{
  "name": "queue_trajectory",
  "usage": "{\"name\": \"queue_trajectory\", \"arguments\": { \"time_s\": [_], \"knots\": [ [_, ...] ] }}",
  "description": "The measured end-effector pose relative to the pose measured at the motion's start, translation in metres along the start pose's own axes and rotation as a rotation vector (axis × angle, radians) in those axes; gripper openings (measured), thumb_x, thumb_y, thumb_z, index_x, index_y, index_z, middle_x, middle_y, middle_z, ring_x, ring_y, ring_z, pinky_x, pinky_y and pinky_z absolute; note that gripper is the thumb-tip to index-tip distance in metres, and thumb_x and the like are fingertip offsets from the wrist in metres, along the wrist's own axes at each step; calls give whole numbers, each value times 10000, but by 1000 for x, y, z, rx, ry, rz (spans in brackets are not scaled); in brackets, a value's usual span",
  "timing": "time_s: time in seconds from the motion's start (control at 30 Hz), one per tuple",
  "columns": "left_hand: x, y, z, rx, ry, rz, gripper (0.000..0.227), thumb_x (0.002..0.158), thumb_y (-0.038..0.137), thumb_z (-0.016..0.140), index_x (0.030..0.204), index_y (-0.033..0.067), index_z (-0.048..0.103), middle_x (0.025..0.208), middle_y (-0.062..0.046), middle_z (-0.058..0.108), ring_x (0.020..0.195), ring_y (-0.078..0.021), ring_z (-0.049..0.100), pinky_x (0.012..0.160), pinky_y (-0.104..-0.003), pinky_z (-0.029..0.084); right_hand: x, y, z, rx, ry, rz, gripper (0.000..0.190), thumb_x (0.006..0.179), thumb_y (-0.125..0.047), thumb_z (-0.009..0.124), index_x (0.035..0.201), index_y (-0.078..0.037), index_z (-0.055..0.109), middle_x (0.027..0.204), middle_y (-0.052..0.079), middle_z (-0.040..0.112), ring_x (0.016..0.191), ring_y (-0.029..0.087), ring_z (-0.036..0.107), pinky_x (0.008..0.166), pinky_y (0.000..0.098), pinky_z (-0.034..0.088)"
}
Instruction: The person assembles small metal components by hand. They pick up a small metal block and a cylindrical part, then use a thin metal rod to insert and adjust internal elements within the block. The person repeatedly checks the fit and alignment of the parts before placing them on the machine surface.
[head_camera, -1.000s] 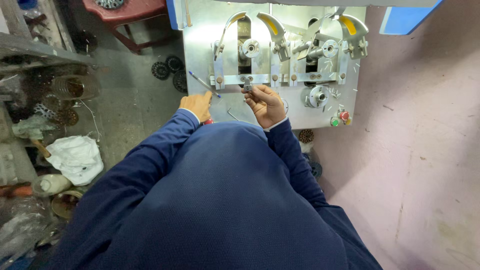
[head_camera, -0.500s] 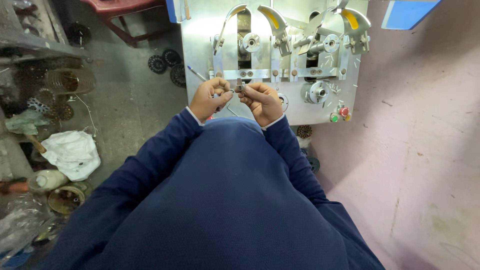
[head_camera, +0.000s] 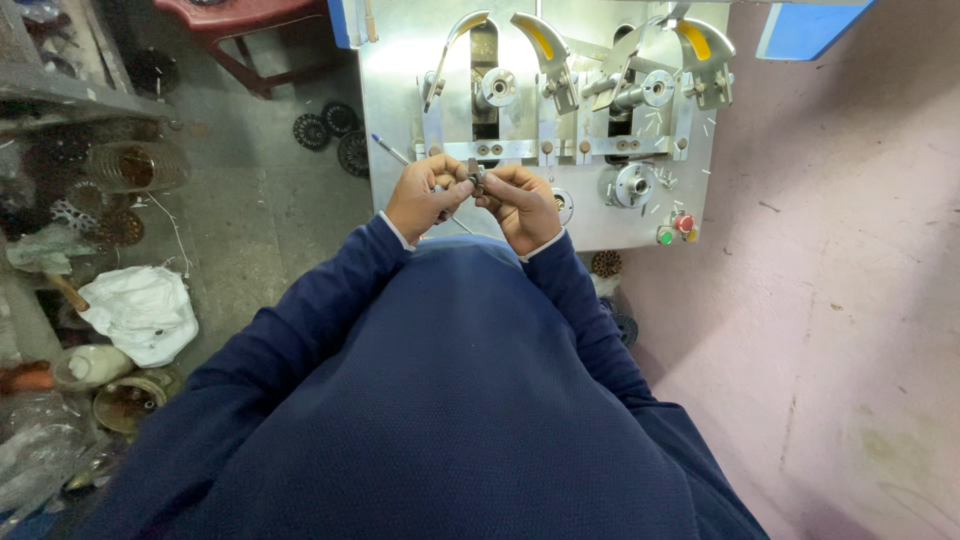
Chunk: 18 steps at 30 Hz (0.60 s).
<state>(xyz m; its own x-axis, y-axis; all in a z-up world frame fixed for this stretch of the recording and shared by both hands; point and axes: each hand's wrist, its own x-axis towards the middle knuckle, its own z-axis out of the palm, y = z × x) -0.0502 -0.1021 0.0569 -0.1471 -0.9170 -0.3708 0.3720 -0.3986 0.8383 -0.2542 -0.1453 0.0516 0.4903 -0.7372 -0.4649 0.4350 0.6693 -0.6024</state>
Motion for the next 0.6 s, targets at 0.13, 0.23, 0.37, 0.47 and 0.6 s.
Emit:
{"name": "queue_trajectory", "arguments": {
  "time_s": [0.13,0.23,0.37,0.47,0.6],
  "knots": [
    [-2,6,1,31,37,-7,119,945,93,716,996,27,632,661,30,600,517,-26,494,452,-187,372,0,0,1,-21,-6,-8,109,978,-26,683,1064,41,696,1025,148,737,871,201,699,835,332,576],
    [-1,9,4,9,67,-26,138,920,109,732,951,46,613,647,22,591,504,-29,493,434,-190,358,0,0,1,-40,5,-15,107,977,-23,688,1063,39,699,1024,142,736,868,200,697,835,331,572],
    [-2,10,5,-27,87,-36,193,911,164,737,894,82,563,607,9,554,472,-35,452,408,-199,319,0,1,2,-65,8,-37,107,973,-16,690,1064,38,701,1007,143,737,863,203,701,828,332,572],
    [-1,8,6,-1,95,-44,201,913,188,731,879,88,560,610,10,551,472,-39,450,408,-205,320,0,1,2,-70,6,-46,108,971,-11,692,1065,41,699,998,145,740,856,207,704,824,335,573],
    [-1,10,9,17,116,-88,188,906,177,715,863,86,556,623,17,552,468,-47,445,394,-217,314,0,1,5,-84,13,-42,129,958,-6,690,1076,46,701,995,148,740,852,204,704,820,333,575]
  ]
}}
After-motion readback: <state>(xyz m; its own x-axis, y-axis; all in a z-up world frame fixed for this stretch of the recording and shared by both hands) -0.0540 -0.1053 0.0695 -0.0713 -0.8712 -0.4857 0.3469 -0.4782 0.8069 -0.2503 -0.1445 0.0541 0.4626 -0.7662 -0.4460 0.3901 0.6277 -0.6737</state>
